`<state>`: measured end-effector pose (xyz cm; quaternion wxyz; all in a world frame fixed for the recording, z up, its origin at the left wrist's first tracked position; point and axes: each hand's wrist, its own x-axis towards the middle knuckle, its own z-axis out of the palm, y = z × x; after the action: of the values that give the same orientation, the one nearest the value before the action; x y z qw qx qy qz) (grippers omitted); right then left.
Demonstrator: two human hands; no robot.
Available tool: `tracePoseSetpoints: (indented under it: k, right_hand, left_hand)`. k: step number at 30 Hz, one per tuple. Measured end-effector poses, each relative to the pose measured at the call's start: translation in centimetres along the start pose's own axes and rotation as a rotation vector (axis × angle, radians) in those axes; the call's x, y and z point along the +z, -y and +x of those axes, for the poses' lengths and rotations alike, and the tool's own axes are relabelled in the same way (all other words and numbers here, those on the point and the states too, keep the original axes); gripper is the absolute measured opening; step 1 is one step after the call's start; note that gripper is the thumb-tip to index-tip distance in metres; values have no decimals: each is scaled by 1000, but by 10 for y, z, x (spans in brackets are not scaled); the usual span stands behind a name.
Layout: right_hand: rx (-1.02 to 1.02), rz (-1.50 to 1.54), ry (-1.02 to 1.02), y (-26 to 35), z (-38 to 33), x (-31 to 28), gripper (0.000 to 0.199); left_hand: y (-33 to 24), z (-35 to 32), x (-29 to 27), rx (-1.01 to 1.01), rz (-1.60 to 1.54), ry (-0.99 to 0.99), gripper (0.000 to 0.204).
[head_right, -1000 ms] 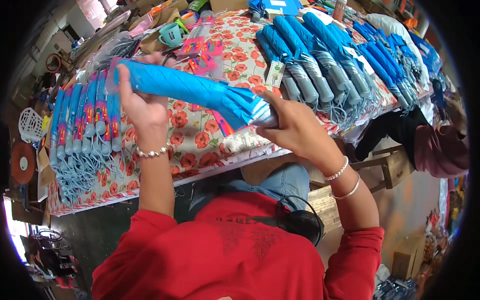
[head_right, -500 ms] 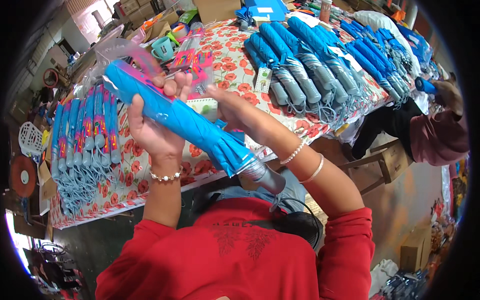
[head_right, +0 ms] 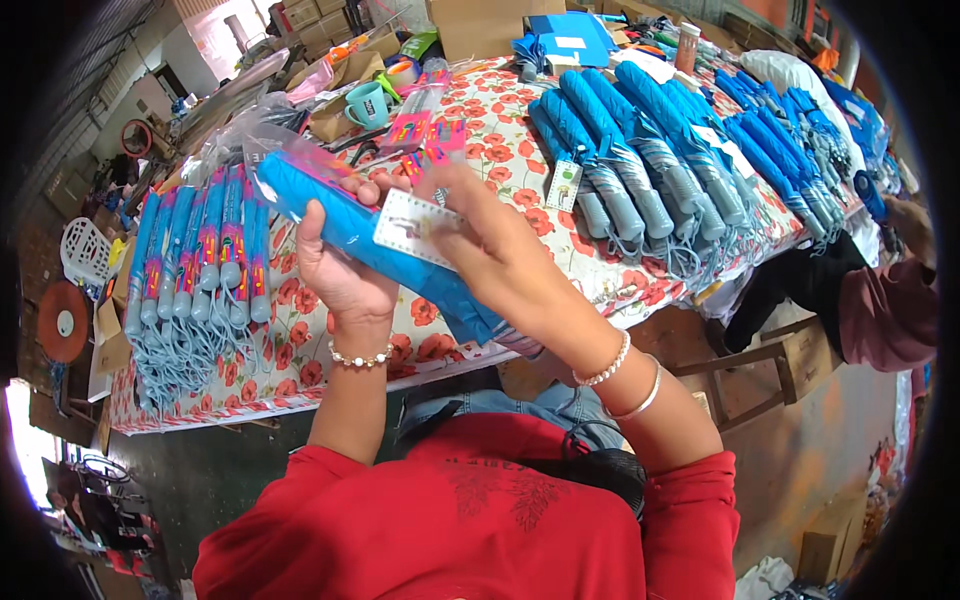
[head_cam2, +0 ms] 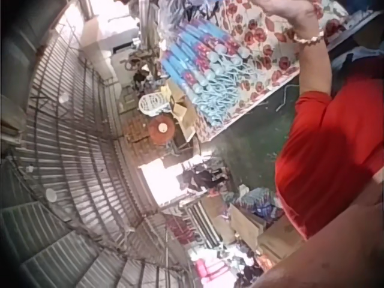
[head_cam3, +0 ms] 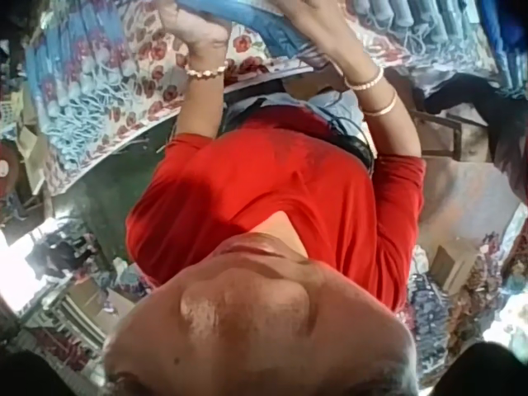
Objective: Individual umbrellas are being inserted into protective plastic sleeves and organized.
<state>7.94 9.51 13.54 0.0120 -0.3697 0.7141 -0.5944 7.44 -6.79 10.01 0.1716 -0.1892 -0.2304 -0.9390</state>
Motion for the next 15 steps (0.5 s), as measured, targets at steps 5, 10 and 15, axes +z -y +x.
tracePoseSetpoints:
  k: [5,10,15]
  right_hand:
    - [-225,-599,-90,-6,0,10,41]
    - [-259,-878,-23,-5,0,11,46]
    - [-134,-303,52,-33,0,16,53]
  left_hand:
    - [8,-2,-1,-5,2,-62,35]
    - [7,-3,-3,7,28,-156,34]
    - [8,0,-9,1,22,-232,34]
